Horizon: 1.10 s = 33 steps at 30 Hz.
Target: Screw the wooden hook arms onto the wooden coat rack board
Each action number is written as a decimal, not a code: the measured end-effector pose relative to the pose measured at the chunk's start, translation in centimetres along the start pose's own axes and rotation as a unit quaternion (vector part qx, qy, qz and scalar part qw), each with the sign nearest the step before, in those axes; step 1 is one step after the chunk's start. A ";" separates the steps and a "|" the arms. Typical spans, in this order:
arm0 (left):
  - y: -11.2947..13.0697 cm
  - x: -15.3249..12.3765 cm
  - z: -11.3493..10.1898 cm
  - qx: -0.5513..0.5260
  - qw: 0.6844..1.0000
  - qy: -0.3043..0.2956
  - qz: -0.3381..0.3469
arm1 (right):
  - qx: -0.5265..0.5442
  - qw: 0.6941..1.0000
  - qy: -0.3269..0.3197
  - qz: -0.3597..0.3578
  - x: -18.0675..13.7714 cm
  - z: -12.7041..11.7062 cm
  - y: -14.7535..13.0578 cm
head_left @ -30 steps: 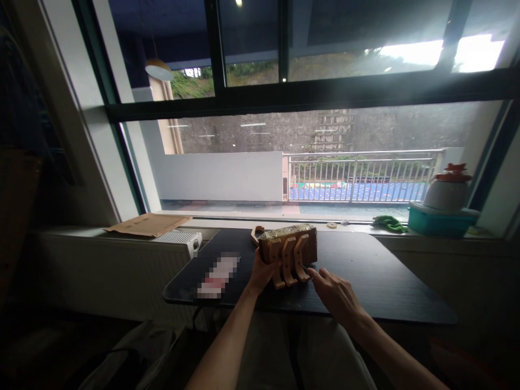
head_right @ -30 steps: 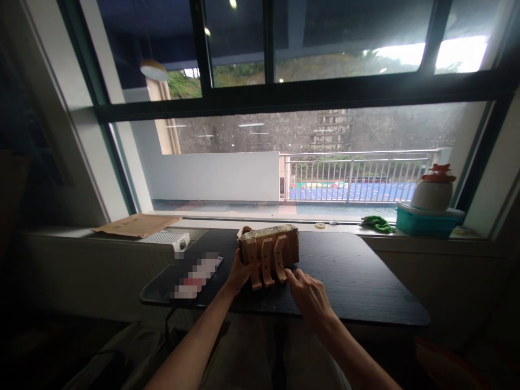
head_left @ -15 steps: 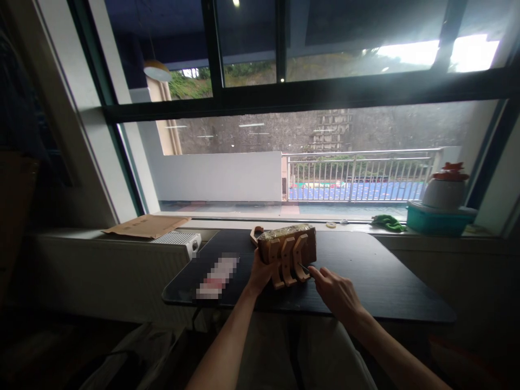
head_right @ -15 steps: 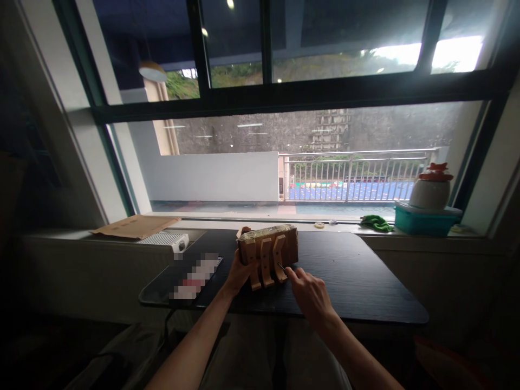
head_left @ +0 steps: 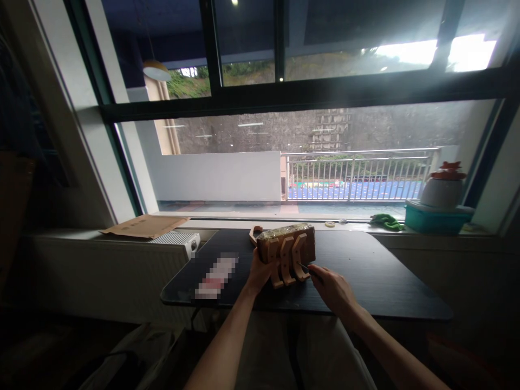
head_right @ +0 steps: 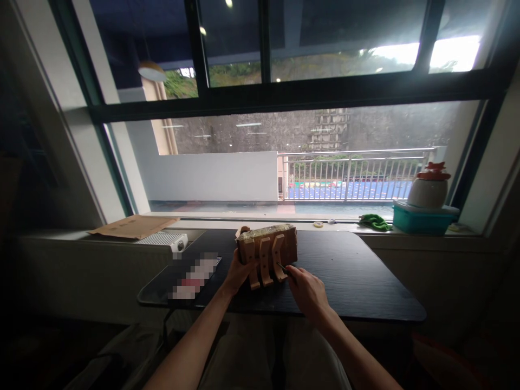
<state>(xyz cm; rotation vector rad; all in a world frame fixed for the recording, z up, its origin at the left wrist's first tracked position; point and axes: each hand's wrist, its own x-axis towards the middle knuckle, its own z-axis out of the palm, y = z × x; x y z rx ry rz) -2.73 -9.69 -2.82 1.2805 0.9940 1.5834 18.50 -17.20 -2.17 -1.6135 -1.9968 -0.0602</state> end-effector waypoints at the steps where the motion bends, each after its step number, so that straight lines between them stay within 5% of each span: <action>1: -0.1 0.1 0.0 0.000 1.000 -0.001 0.002 | 0.025 0.999 -0.003 0.020 0.1 0.1 0.1; 5: -0.5 0.2 0.0 -0.021 1.000 -0.005 0.010 | 0.018 0.999 -0.009 0.035 0.1 0.1 0.0; 13: 0.3 -0.1 0.1 -0.009 1.000 0.005 -0.001 | -0.219 0.968 0.004 -0.124 -0.4 -0.7 -1.3; 17: 0.4 -0.1 0.1 -0.007 1.000 0.003 -0.004 | -0.187 0.977 -0.006 -0.102 -0.4 -0.5 -1.2; 26: -0.1 0.1 -0.1 -0.001 1.000 0.002 0.001 | 0.062 0.998 -0.007 0.032 0.1 0.2 -0.1; 33: 0.6 -0.3 0.2 -0.004 1.000 0.010 -0.003 | -0.121 0.991 -0.007 -0.058 -0.1 -0.7 -0.4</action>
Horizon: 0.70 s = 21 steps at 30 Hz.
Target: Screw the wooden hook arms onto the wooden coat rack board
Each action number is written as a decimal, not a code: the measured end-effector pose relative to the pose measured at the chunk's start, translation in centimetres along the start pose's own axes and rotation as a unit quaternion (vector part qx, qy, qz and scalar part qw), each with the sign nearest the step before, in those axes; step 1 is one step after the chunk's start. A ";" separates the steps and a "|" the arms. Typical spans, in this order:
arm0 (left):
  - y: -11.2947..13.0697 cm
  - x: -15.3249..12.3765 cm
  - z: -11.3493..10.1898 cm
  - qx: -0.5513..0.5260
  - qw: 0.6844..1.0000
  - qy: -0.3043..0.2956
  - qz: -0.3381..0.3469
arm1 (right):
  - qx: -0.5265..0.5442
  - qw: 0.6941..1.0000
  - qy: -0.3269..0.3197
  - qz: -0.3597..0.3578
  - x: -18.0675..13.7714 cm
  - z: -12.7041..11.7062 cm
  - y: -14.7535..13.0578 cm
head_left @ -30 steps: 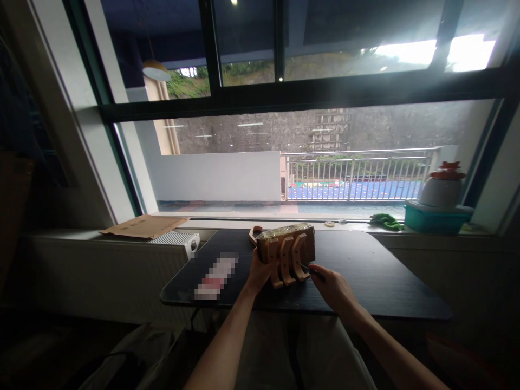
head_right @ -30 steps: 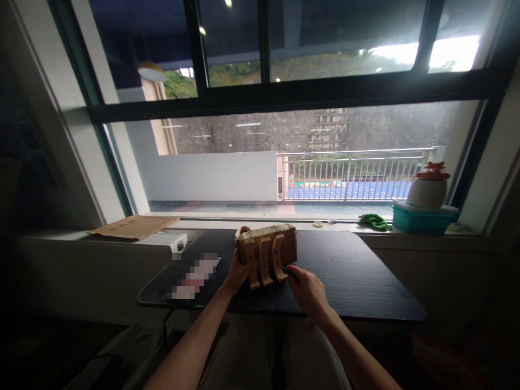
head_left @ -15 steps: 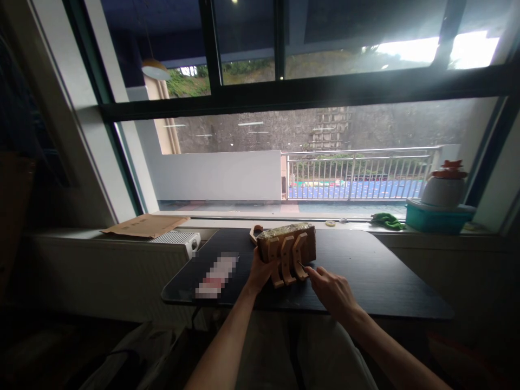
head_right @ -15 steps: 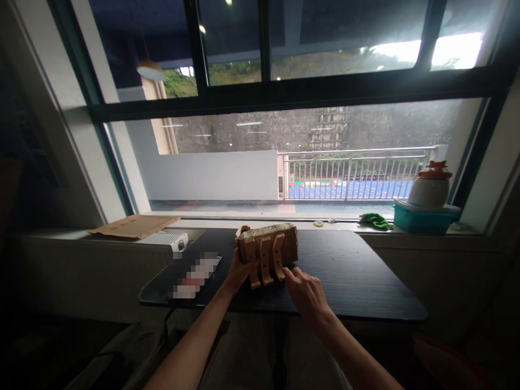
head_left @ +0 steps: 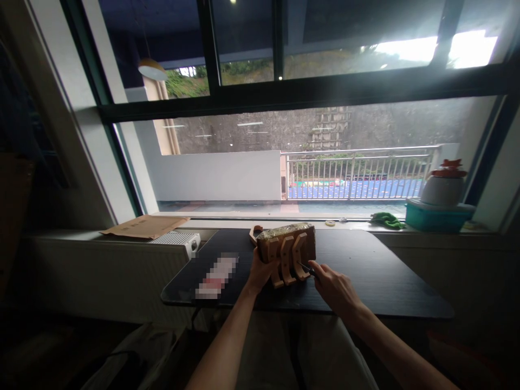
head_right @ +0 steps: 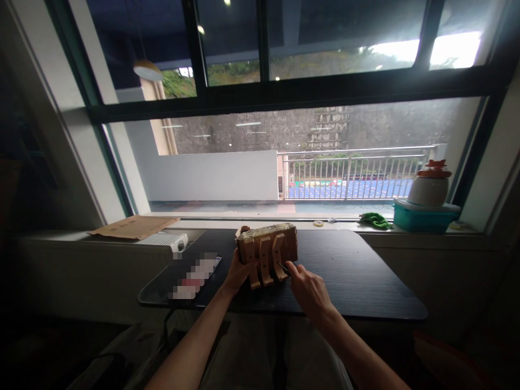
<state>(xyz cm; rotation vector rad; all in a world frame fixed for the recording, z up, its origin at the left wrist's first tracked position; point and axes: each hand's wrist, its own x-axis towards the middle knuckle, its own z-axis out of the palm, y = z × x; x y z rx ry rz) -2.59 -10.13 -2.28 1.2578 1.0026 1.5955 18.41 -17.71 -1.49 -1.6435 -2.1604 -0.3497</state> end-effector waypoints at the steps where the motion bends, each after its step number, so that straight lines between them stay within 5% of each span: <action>1: 0.1 -0.1 0.1 -0.002 1.000 0.001 0.001 | -0.036 0.999 0.001 -0.020 0.0 -0.2 0.0; 8: 0.2 -0.1 0.1 -0.001 1.000 0.004 -0.005 | -0.083 0.994 0.021 -0.069 -0.1 -0.2 -0.2; 17: -0.4 0.2 -0.2 0.017 1.000 -0.010 0.002 | 0.170 0.982 0.016 0.075 0.1 1.5 0.5; 21: -0.5 0.2 -0.1 0.017 1.000 -0.008 0.004 | 0.180 0.977 -0.008 0.112 0.2 1.5 0.6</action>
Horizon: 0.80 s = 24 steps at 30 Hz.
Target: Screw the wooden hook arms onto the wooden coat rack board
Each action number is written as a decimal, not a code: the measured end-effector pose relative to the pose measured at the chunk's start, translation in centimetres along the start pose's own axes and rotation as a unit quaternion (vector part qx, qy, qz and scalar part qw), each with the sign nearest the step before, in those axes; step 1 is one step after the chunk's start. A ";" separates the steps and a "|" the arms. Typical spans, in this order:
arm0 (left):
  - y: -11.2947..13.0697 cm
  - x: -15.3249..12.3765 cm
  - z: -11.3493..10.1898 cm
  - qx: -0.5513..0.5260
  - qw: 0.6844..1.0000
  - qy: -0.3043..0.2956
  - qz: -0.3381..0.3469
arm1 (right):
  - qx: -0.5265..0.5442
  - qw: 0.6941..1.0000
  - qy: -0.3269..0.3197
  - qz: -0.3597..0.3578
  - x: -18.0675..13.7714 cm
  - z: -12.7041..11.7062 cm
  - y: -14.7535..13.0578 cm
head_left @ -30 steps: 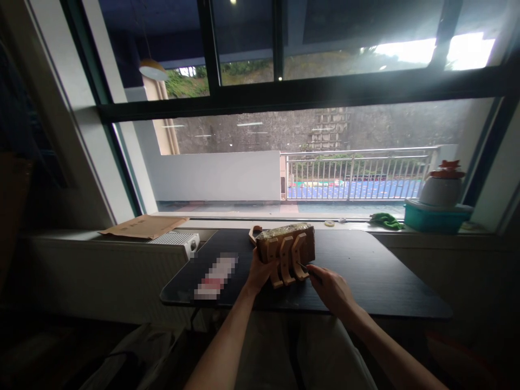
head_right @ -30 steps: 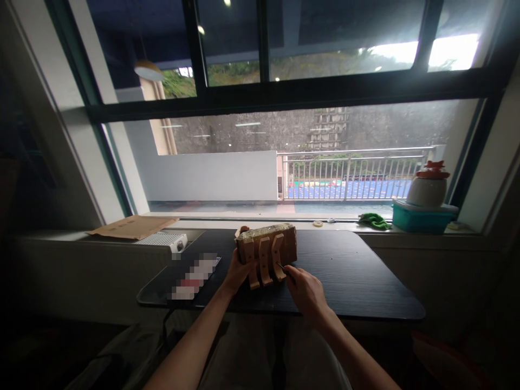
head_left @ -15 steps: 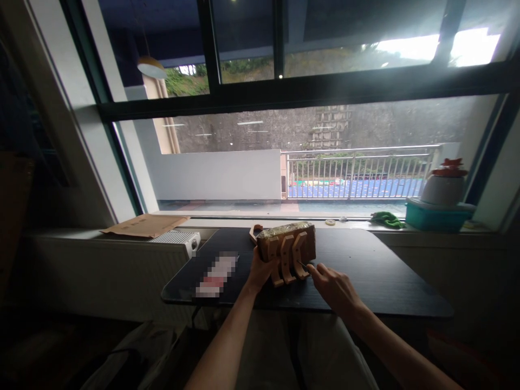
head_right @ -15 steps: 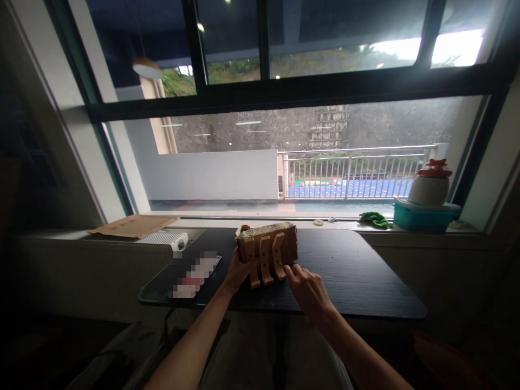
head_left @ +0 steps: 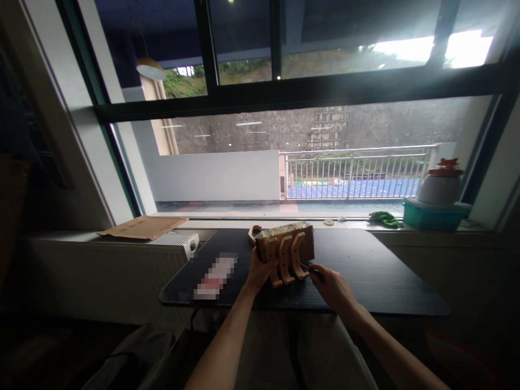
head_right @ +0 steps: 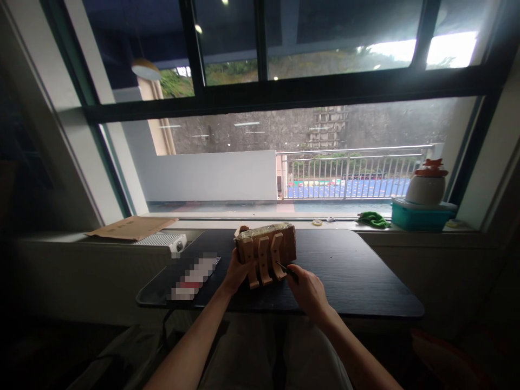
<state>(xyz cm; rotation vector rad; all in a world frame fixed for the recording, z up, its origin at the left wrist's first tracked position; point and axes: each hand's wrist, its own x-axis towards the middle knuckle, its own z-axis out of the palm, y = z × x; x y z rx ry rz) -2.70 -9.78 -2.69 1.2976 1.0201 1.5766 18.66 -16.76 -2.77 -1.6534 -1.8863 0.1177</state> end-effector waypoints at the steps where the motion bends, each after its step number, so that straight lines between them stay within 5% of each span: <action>1: 0.0 0.0 0.0 0.002 1.000 0.002 0.000 | -0.018 1.000 -0.001 -0.006 -0.1 -0.2 -0.1; 8: 0.0 0.1 0.0 -0.005 1.000 0.005 -0.004 | -0.223 0.965 0.014 -0.137 -0.5 -1.8 -0.8; 12: 0.1 0.0 0.1 -0.020 1.000 0.003 -0.005 | -0.251 0.953 0.021 -0.167 -0.5 -1.5 -0.7; 19: 0.2 -0.1 0.1 -0.003 1.000 0.004 -0.007 | -0.051 0.999 -0.004 -0.013 -1.1 -0.9 -0.5; 24: 0.3 -0.1 0.0 0.009 1.000 0.009 -0.008 | 0.099 0.994 0.022 0.044 -1.8 -0.1 0.1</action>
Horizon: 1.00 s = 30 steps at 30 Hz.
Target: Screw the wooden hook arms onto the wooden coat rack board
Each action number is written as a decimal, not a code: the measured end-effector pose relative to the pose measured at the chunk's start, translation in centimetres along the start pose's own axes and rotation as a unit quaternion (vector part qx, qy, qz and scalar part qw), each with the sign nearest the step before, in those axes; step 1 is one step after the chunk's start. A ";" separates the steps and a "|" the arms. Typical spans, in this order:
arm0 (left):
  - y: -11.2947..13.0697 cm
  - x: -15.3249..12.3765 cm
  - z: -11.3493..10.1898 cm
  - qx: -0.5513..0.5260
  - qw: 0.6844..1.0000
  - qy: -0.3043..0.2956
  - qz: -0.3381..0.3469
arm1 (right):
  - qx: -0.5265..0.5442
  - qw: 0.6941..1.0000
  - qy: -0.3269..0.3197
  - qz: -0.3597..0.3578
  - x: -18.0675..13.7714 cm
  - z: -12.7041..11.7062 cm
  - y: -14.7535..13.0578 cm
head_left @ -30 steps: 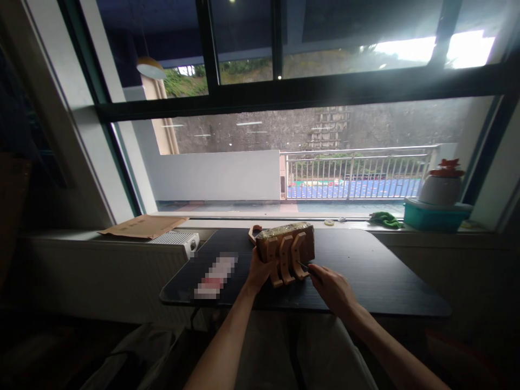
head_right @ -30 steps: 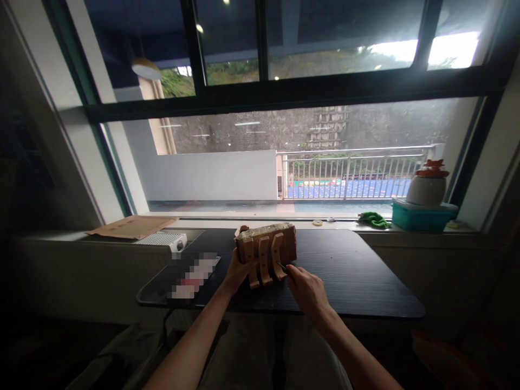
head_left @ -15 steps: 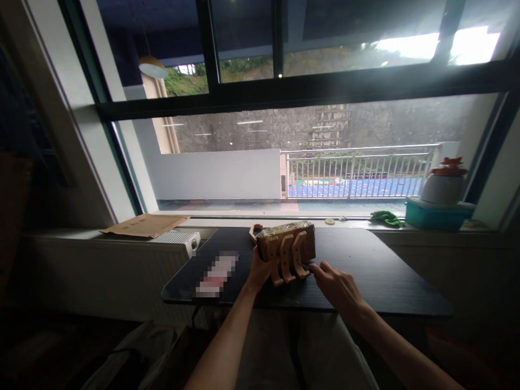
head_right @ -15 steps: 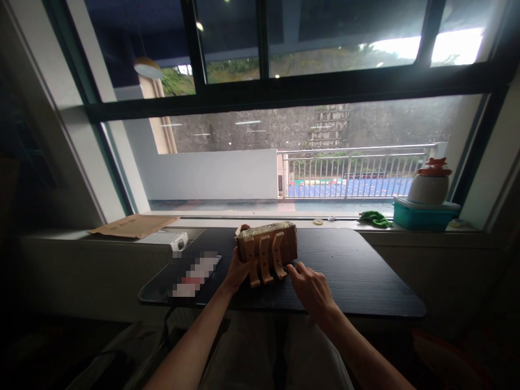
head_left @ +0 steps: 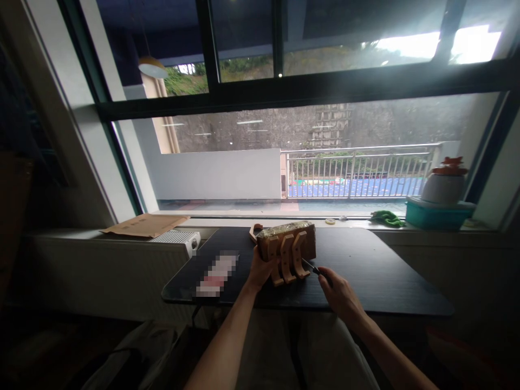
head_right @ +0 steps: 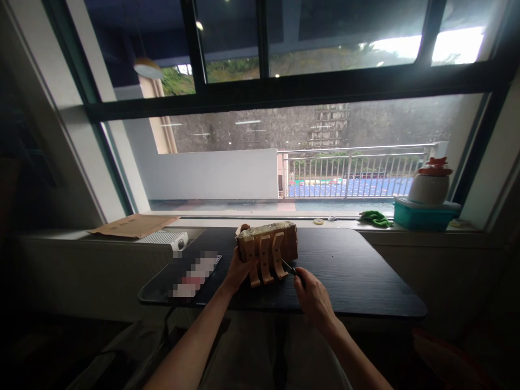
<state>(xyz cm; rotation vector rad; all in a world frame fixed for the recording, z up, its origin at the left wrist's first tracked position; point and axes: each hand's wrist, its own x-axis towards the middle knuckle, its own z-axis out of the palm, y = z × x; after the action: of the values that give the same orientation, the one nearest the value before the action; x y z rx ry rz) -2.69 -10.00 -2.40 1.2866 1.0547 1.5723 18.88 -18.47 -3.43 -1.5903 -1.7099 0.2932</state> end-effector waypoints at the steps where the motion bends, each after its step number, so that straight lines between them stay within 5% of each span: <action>1: 0.0 0.0 0.0 0.000 1.000 0.000 -0.003 | 0.010 1.000 0.000 -0.003 -0.1 0.1 0.1; 24: -0.1 0.0 0.0 -0.017 1.000 -0.005 -0.003 | -0.008 1.000 -0.012 -0.019 0.1 0.2 -0.5; 30: 0.3 -0.1 0.0 -0.009 1.000 0.001 0.003 | -0.086 0.993 -0.007 -0.076 -0.2 0.2 -1.0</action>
<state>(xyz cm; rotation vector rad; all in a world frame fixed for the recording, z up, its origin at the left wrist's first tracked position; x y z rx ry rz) -2.66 -10.22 -2.16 1.2771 1.0374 1.5838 18.00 -18.76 -2.99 -1.5701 -1.8972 0.0829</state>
